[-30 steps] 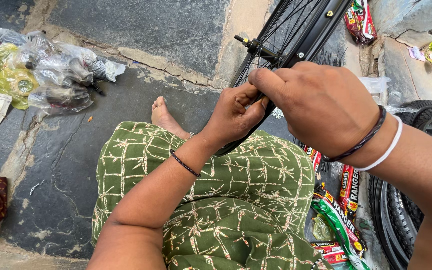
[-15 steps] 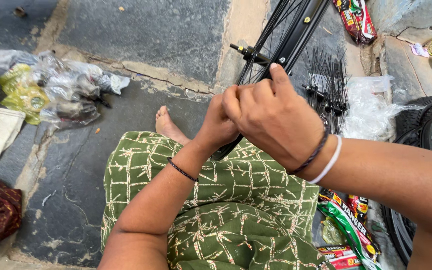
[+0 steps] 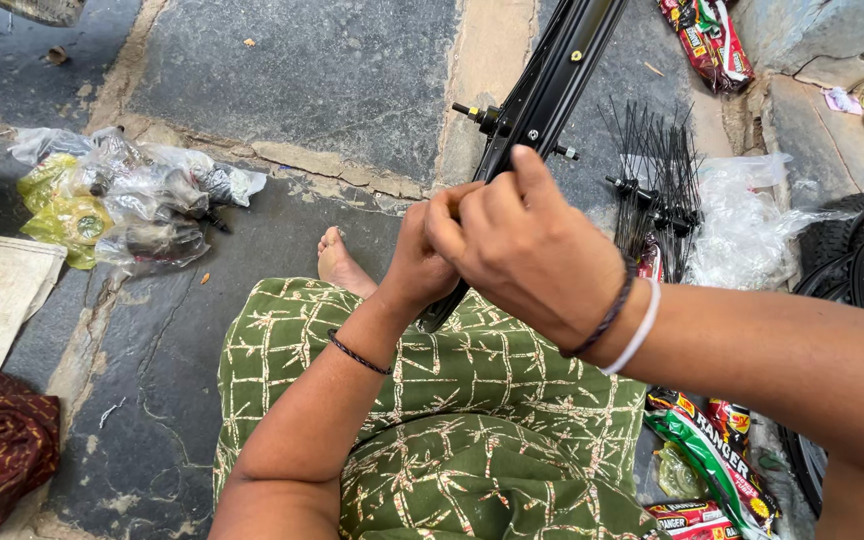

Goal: The person inserts spokes into the hub and rim of a bicycle wheel and tightens the nipples by hand and using a screwdriver.

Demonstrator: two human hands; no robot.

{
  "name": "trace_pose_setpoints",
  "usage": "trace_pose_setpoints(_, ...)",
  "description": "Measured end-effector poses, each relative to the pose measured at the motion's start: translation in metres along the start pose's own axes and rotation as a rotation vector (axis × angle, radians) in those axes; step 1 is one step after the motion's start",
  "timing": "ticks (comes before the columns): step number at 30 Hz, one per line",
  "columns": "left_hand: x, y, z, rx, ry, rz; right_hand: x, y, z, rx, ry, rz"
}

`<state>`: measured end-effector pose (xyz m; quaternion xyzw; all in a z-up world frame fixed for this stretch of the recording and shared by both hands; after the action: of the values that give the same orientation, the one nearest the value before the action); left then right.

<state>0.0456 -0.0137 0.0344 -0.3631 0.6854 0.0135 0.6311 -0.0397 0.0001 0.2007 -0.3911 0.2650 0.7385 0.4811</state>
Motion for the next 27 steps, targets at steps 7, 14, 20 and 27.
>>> trace_pose_setpoints(7, 0.008, 0.002, 0.005, -0.023, -0.084, -0.003, 0.002, -0.001, -0.010, 0.008, -0.150, -0.006)
trace_pose_setpoints(14, -0.001, 0.006, 0.011, 0.065, 0.096, -0.001, -0.014, -0.003, 0.000, -0.146, -0.038, 0.107)
trace_pose_setpoints(20, -0.026, 0.015, 0.009, -0.161, -0.039, -0.054, -0.114, 0.005, -0.058, -0.327, -0.533, -0.183)
trace_pose_setpoints(27, -0.064, 0.009, 0.014, -0.337, -0.536, -0.351, -0.138, -0.012, -0.118, -0.397, -0.696, -0.379)
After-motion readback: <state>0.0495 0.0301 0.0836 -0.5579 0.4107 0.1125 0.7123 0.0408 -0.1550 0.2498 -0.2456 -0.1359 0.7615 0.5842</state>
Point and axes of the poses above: each hand's wrist, its own y-axis away from the middle knuckle, its own z-axis out of the back of the hand, x = y × z, the point moved 5 cm from there along -y, towards the middle knuckle, and after that the axes turned 10 degrees about z, right-handed, at the moved point
